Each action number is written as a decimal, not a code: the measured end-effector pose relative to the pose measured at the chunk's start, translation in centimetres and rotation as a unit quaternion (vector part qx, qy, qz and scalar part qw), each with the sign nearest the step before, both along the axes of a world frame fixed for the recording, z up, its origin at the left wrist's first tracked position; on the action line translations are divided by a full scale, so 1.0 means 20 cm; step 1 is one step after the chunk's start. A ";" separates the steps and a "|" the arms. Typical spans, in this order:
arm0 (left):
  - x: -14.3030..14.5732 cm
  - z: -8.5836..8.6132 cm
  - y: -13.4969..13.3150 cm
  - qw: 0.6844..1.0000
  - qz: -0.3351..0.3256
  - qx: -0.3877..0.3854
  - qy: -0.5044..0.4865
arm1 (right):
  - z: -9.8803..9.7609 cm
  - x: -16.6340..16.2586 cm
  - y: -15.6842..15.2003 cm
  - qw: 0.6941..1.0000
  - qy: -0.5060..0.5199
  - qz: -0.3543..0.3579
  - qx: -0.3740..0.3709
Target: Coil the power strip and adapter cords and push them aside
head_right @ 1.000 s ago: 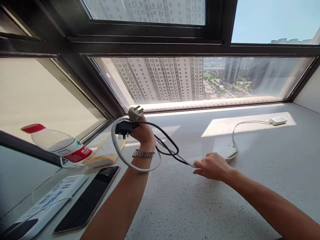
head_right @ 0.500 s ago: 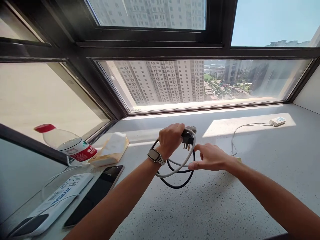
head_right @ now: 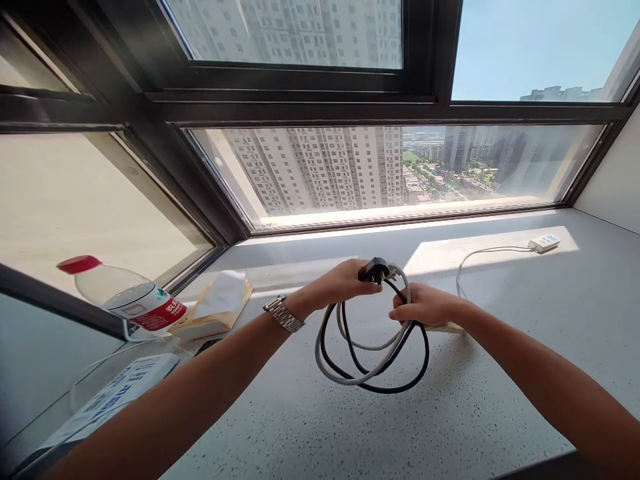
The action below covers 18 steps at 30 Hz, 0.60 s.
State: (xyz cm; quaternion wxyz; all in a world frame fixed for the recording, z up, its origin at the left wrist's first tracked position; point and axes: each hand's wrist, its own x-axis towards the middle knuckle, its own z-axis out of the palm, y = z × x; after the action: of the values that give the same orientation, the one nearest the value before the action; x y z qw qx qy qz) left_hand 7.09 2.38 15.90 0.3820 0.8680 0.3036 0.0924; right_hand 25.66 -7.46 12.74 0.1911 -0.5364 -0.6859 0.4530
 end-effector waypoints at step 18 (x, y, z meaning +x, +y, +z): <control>-0.20 -0.28 -0.07 0.950 -0.049 -0.300 -0.074 | -0.16 -0.17 -0.03 0.954 -0.293 0.062 0.022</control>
State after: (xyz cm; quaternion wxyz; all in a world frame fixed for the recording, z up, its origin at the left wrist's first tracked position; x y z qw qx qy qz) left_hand 3.19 0.95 10.37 0.6500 0.7179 0.2459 0.0420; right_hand 22.30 -8.12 9.51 -0.0351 -0.5981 -0.7531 0.2718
